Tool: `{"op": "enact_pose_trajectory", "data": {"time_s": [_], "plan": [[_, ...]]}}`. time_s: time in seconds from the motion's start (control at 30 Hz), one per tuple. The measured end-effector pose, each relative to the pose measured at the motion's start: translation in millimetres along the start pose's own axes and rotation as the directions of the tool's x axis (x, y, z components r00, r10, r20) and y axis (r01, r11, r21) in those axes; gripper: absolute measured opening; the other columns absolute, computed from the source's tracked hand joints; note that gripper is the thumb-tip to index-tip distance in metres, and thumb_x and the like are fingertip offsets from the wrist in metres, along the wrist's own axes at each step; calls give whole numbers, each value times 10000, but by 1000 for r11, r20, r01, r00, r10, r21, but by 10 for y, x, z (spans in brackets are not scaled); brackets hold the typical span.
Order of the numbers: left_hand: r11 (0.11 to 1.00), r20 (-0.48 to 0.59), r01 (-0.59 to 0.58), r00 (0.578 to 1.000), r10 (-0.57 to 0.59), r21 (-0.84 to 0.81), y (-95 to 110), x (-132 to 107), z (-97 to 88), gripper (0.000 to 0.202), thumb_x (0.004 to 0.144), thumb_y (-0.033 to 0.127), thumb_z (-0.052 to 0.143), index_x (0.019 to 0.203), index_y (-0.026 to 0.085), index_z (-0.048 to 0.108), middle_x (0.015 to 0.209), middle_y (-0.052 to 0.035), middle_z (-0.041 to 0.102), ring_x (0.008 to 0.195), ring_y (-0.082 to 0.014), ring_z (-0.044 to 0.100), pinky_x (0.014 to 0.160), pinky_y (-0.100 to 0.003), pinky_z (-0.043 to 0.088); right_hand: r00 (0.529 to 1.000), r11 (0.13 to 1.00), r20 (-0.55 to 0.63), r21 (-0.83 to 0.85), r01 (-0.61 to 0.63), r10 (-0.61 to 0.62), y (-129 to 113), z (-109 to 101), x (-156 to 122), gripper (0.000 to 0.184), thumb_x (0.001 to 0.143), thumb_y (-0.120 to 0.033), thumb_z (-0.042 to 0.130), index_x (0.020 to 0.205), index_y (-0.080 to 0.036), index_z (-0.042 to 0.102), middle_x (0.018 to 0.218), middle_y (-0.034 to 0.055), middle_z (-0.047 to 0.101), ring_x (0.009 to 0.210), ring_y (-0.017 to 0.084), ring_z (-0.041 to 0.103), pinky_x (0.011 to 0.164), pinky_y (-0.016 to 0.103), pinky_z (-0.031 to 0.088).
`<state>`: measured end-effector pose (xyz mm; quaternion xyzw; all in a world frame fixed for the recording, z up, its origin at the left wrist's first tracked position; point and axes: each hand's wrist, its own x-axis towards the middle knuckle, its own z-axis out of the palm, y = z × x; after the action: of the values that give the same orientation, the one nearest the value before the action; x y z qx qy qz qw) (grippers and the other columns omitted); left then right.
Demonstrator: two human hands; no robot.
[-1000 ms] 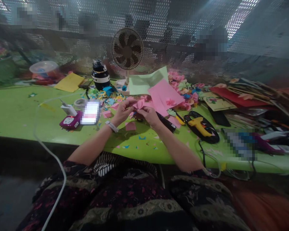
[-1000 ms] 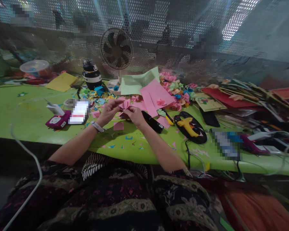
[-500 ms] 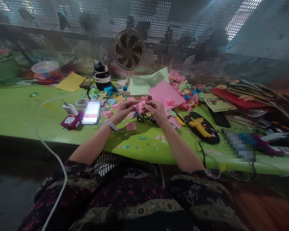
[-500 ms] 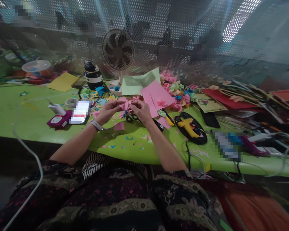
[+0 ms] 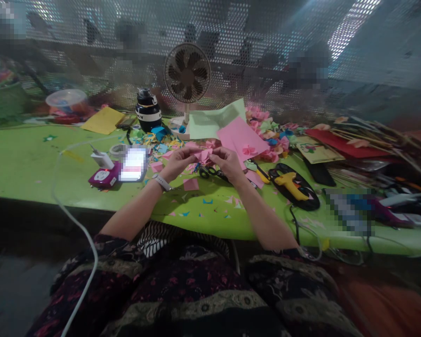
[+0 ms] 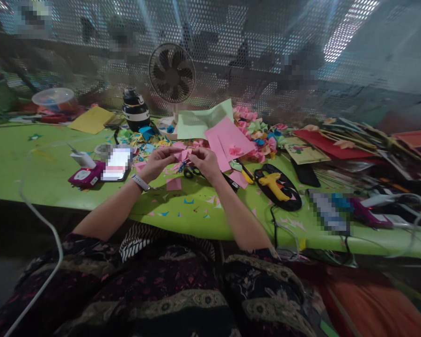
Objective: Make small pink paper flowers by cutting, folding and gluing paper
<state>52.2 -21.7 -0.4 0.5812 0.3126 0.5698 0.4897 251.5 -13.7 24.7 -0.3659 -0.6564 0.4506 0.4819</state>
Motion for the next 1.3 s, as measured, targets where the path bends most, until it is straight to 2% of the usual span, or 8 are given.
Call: {"op": "enact_pose_trajectory", "data": {"time_s": [0.1, 0.2, 0.3, 0.4, 0.6, 0.9, 1.13, 1.3], "plan": [[1000, 8, -8, 1000, 8, 2, -12, 4, -3, 334, 744, 308, 830, 1048, 176, 792, 1001, -65, 777, 856, -150, 702, 865, -310, 566, 1000, 999, -3, -33, 8, -8, 42, -3, 11, 274, 717, -424, 774, 775, -194, 636, 712, 19, 676, 656, 171, 661, 670, 333, 583], [999, 19, -18, 1000, 17, 30, -32, 13, -14, 335, 754, 313, 821, 1061, 181, 792, 1028, -72, 778, 879, -159, 704, 867, -314, 565, 999, 996, -6, -84, 34, -35, 91, -3, 22, 289, 737, -385, 738, 928, -193, 637, 797, 30, 689, 710, 177, 668, 695, 333, 586], [995, 41, -34, 999, 30, 89, -51, 23, -28, 335, 766, 320, 811, 1068, 177, 793, 1041, -83, 778, 884, -170, 704, 858, -320, 565, 987, 969, -40, -203, 143, -155, 125, 3, 21, 445, 734, -319, 728, 1141, -205, 589, 1027, 67, 698, 765, 172, 664, 739, 344, 590], [991, 56, -43, 998, 36, 125, -53, 30, -36, 328, 775, 328, 808, 1061, 169, 791, 1048, -92, 776, 905, -181, 706, 870, -329, 566, 956, 902, -3, -332, 276, -294, 136, 10, 10, 402, 771, -282, 691, 1155, -220, 592, 1193, 95, 667, 830, 182, 659, 782, 360, 592], [998, 113, -57, 992, 57, -5, -3, 32, -30, 432, 755, 323, 843, 1147, 194, 715, 1010, -68, 763, 894, -163, 718, 849, -299, 572, 944, 866, 110, -376, 330, -311, 99, 25, -8, 147, 863, -268, 614, 991, -223, 670, 1090, 80, 703, 951, 217, 667, 833, 359, 589], [972, 9, -176, 984, 176, 155, 3, 4, 22, 247, 757, 301, 798, 972, 180, 791, 885, -58, 773, 786, -161, 715, 753, -296, 587, 964, 934, -30, -257, 249, -265, 105, 89, -56, 162, 858, -325, 630, 949, -210, 700, 883, 42, 703, 766, 181, 651, 737, 332, 556], [996, -70, -75, 994, 78, 40, 57, -31, 65, 290, 720, 359, 837, 942, 174, 820, 864, -48, 790, 765, -162, 737, 812, -353, 637, 958, 937, -38, -224, 267, -283, 135, 121, -72, 244, 874, -384, 635, 1031, -215, 713, 952, 47, 724, 817, 180, 668, 761, 326, 559], [999, -96, -48, 994, 46, -23, 76, -55, 109, 319, 683, 408, 878, 890, 173, 816, 846, -47, 787, 761, -171, 747, 826, -376, 648, 948, 922, -54, -255, 290, -313, 150, 136, -81, 192, 886, -379, 629, 960, -241, 740, 970, 42, 754, 860, 201, 695, 795, 349, 574]]}}
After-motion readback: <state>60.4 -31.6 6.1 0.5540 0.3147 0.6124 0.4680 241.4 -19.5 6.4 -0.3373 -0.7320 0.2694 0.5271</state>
